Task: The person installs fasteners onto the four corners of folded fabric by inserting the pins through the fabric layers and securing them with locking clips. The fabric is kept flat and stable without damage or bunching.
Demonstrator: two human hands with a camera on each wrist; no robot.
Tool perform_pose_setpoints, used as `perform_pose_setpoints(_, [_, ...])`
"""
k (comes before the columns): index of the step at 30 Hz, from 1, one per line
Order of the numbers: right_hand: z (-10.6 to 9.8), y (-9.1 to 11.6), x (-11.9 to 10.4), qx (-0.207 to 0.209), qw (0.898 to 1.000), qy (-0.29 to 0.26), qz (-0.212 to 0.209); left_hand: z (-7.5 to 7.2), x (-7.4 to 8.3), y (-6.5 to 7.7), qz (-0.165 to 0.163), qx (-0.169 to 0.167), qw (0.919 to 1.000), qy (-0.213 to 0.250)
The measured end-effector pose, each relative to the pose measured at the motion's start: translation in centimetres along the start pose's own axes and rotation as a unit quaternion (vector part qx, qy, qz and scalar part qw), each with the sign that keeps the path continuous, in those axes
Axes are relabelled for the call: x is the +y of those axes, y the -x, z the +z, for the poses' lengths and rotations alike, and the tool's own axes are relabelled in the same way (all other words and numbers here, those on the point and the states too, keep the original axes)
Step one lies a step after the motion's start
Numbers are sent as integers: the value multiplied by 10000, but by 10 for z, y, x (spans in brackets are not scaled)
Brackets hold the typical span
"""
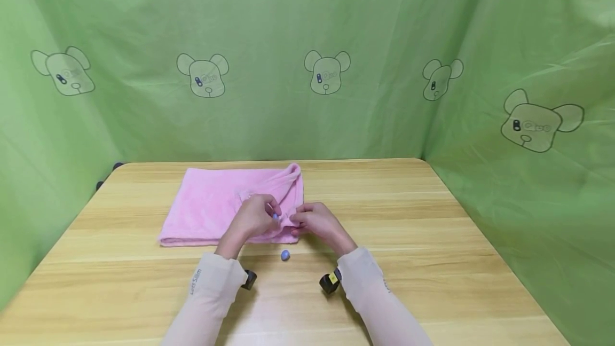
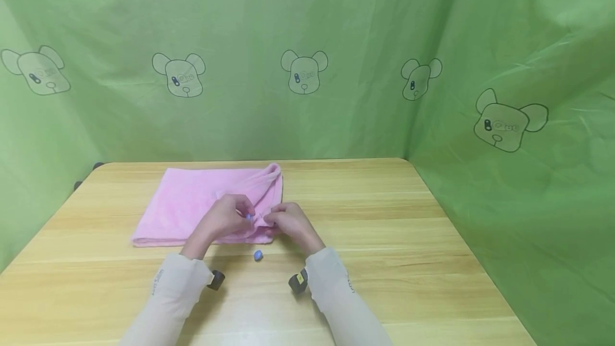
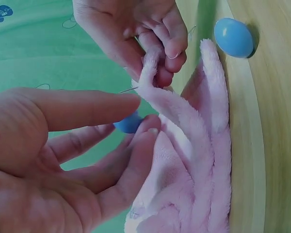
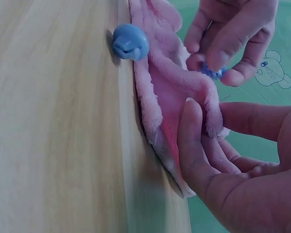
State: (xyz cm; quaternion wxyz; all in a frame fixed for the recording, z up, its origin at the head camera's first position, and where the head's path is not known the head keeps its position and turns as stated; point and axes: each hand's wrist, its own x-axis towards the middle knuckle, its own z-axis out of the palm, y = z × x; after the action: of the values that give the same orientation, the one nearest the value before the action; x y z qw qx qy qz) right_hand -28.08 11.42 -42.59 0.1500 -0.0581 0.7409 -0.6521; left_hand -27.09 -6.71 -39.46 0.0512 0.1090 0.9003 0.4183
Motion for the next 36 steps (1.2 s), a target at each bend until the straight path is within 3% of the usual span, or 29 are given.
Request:
perform_pose_setpoints(10, [0, 0, 1, 39, 10000, -24, -2, 1, -2, -4, 508, 313, 9981, -144])
perform_pose_setpoints(36, [0, 0, -1, -37, 9995, 316, -69, 3, 0, -5, 285, 248, 9992, 147])
